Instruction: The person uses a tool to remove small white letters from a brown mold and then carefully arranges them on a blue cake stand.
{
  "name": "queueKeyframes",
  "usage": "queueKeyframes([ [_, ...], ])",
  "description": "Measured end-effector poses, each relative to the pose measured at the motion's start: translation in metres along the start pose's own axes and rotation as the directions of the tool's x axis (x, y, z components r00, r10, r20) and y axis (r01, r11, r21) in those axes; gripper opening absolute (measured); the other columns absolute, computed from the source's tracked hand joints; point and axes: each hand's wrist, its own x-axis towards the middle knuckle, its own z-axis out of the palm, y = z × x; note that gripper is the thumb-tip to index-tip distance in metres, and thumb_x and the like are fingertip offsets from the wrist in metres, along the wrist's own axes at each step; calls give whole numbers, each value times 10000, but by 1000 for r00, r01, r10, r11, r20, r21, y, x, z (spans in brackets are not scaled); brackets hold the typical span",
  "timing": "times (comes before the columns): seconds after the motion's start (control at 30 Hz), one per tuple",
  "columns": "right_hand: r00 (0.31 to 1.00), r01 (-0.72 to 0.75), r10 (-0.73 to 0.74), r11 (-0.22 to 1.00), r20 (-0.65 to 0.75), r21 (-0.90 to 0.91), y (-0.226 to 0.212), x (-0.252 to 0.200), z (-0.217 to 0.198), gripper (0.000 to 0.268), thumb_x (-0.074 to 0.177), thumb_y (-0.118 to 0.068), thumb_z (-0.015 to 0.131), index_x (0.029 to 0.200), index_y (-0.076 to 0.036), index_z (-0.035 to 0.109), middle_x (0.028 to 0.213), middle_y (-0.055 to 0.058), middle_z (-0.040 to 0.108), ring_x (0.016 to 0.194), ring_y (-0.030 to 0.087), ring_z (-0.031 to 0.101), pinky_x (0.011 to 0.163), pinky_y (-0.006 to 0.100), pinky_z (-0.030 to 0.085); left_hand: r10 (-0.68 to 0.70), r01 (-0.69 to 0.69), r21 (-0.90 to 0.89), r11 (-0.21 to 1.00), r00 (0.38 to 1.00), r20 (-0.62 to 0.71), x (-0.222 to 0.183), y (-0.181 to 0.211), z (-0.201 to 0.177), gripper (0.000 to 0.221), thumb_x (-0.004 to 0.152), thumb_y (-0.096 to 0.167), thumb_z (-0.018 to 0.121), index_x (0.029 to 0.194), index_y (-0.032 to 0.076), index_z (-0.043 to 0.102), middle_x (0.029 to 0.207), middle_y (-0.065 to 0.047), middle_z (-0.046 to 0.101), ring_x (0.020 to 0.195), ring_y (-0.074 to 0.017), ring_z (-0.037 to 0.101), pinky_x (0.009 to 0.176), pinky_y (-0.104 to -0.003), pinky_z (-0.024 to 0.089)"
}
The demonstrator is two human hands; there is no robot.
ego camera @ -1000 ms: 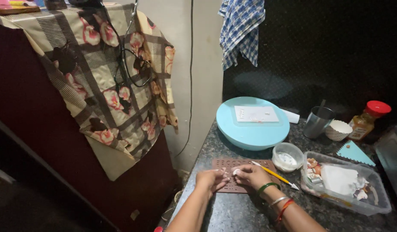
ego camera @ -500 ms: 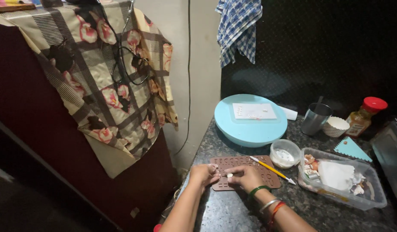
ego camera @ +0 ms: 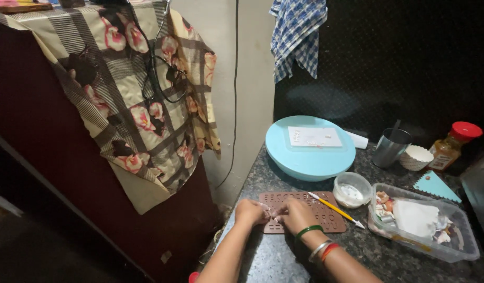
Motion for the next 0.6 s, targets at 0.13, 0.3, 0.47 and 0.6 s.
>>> queueKeyframes([
  [0.13,985,-138,143,989,99,-55,-16,15,-13,305,717,-136,825,937,-71,624,877,134,762,892,333,755,803,432,574,89,-108,192,975,991,105,25,-12,4,337,539,174,898,870,148,840,959,-121,796,907,-254,782,836,-357,603],
  [0.3,983,-97,120,982,141,-161,-14,28,-22,531,681,-177,901,1010,-73,499,936,196,720,967,414,686,828,478,537,36,-64,317,946,995,93,26,7,5,455,575,230,940,980,73,802,1079,-178,763,1024,-297,746,889,-382,592],
  [0.47,994,-8,34,972,108,-234,-9,9,-31,388,781,-182,824,1025,-89,537,965,204,722,990,427,676,830,490,523,-23,7,314,949,999,49,-28,52,-18,605,580,260,989,1109,67,768,1187,-179,723,1144,-310,703,954,-398,577],
  [0.6,999,-44,44,999,3,5,12,0,-53,154,806,-63,652,955,-103,649,895,142,780,903,325,773,808,436,582,-54,37,382,924,998,34,-21,59,-8,683,607,275,1011,1193,68,727,1273,-177,684,1211,-328,663,989,-424,567],
])
